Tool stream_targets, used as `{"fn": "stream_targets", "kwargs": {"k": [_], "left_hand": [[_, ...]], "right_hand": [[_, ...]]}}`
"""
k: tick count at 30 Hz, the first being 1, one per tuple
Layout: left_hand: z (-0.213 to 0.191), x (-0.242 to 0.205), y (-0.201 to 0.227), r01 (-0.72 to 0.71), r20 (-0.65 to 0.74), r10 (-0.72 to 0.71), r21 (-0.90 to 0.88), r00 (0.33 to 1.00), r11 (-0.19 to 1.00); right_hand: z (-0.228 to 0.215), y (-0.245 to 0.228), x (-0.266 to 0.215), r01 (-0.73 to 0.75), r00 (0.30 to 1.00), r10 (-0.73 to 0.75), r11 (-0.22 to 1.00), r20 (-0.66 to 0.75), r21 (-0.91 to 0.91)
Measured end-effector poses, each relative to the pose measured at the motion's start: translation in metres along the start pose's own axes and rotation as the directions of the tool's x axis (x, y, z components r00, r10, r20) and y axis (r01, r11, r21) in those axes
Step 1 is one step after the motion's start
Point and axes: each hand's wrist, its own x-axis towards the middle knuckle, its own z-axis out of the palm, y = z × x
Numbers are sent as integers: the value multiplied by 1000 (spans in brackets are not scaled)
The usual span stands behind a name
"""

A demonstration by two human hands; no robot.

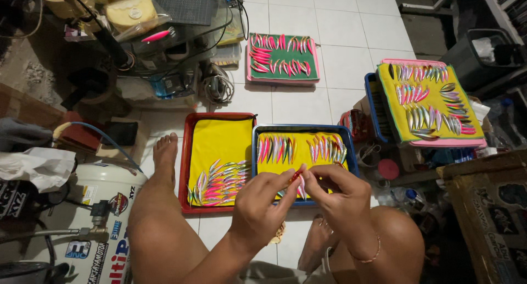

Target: The person assembles fishing lures by hand, picking up lure bodies from trays and attaching small components using a small tool.

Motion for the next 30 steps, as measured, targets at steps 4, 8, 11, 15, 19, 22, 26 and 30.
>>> {"fn": "stream_targets", "kwargs": {"k": [4,8,11,15,19,22,26,30], "left_hand": [[-4,6,-7,374,89,-364,-244,927,895],[-6,6,-14,791,404,-694,-445,596,420],[-2,2,-16,777,408,-673,-453,616,437],[-3,1,-11,753,410,-744,-631,527,186],[9,0,-14,763,311,-840,-623,444,173],[9,-4,-19,759,330,-823,-627,463,175],[-2,3,-22,803,462,-734,-566,498,188],[-9,10,-23,828,595,-648,-552,476,100]], "right_hand": [[-9,19,3,271,960,-249,943,131,-194],[-9,17,7,381,924,-356,891,143,-247],[-7,22,8,568,823,-547,777,157,-273],[-2,17,8,577,816,-551,762,173,-294],[11,20,-2,509,861,-477,809,178,-294],[18,26,-8,362,920,-305,902,246,-236],[12,20,-4,-14,942,11,1000,337,9],[4,21,2,-400,838,260,891,480,215]]}}
